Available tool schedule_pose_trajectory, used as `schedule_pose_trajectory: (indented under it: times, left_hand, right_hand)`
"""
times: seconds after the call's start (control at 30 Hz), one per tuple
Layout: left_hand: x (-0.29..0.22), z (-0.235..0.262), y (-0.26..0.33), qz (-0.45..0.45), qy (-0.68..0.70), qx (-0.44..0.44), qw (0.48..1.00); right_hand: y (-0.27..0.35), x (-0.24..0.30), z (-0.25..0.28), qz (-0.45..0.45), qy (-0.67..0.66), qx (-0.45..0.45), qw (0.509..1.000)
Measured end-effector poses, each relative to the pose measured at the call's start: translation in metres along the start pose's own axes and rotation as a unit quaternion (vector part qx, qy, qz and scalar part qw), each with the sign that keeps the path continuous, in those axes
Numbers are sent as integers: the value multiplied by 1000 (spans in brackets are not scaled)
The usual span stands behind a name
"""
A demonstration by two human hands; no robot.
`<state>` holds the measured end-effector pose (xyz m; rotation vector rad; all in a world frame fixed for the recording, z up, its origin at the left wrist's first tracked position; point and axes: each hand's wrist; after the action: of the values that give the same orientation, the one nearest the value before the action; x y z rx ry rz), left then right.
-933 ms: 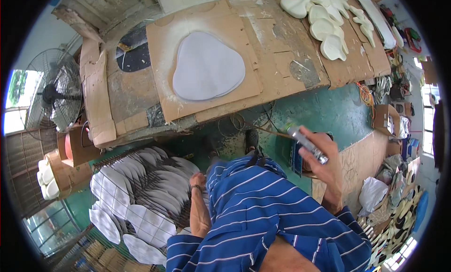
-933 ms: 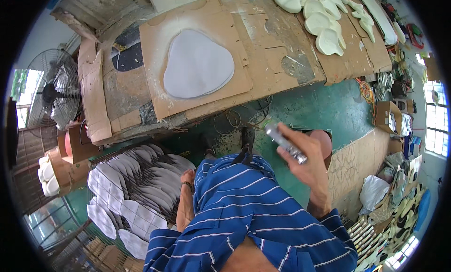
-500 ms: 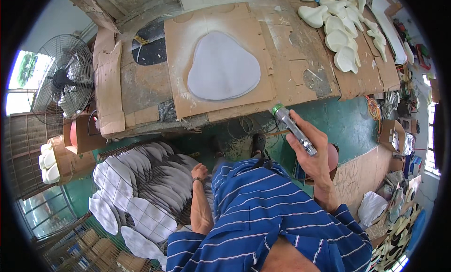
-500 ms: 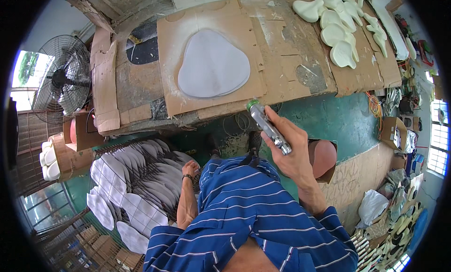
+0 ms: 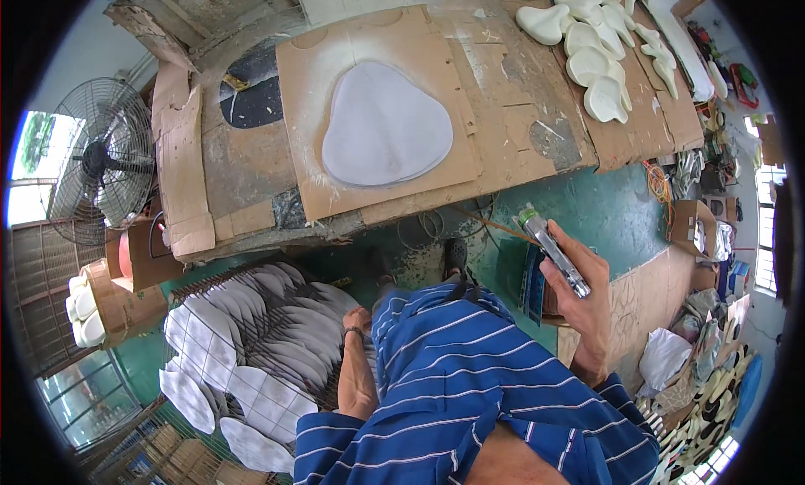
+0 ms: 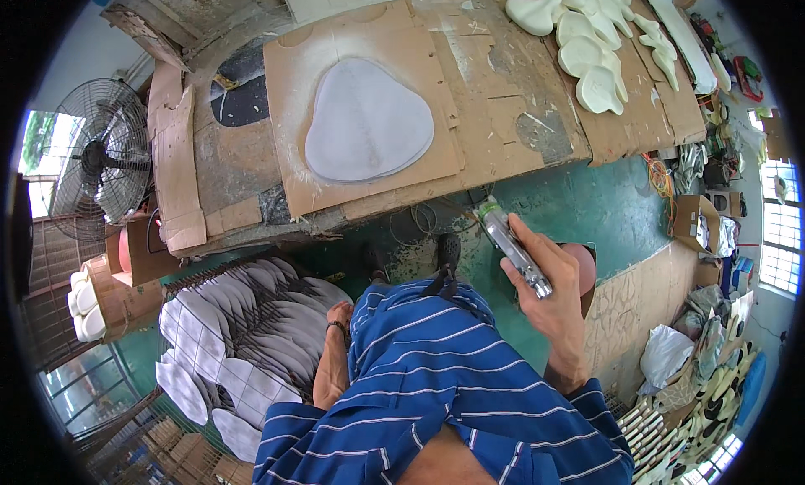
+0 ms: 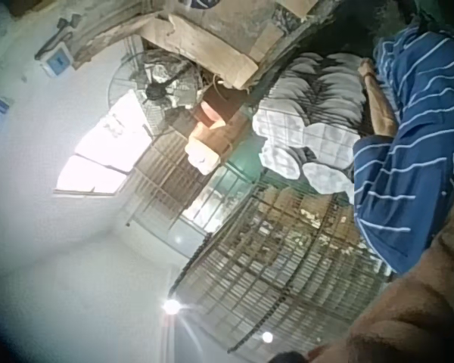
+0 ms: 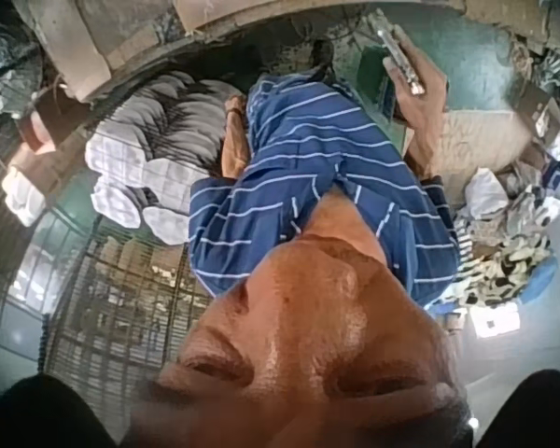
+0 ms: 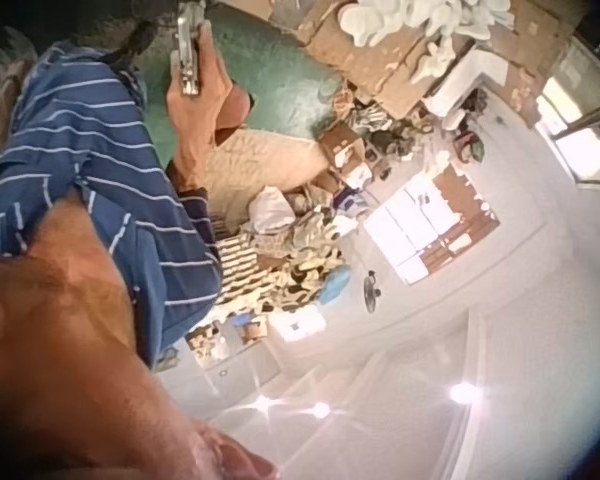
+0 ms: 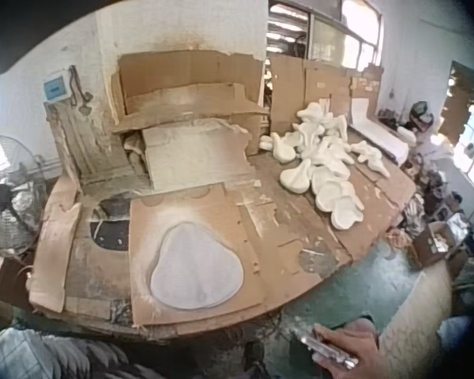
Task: Spraying adhesive on foam pads and stacking them on a rack in a factory setting.
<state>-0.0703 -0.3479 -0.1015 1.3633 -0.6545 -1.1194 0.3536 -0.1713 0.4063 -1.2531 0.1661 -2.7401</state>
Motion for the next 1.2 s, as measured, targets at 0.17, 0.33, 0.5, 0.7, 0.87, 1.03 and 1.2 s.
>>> schedule_pose_trajectory:
  times: [0.17, 0.33, 0.5, 0.7, 0.87, 1.03, 1.2]
  left_hand:
    - [-37, -9, -6, -25, 58, 79, 995]
    - [-68, -28, 13, -63, 12, 3, 998]
    - [-66, -30, 16, -56, -34, 1, 998]
    - [-43, -24, 2, 23, 80, 57, 995]
    - [-46, -30, 6, -5, 6, 38, 999]
    - [-78, -48, 12, -64, -60, 28, 996]
    - [-154, -97, 17, -371, -58, -31, 926]
  right_hand:
    - [-4, 14, 1, 17, -32, 1, 999]
    - [-1, 17, 4, 32, -12, 37, 999]
    - [9, 18, 8, -12, -42, 82, 996]
    - [10, 17, 7, -15, -16, 38, 999]
    - [20, 18, 15, -30, -52, 0, 998]
    - [34, 17, 24, -62, -39, 9, 997]
    - [38, 10, 16, -121, -30, -50, 991]
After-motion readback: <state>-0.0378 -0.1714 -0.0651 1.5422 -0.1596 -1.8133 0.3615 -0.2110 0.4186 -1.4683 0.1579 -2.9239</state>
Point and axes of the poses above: each hand's wrist, its own y-axis away from the middle knuckle, its own z-axis out of the back of the hand, x = y × z, and after that the axes turned 7 degrees about z, right-handed
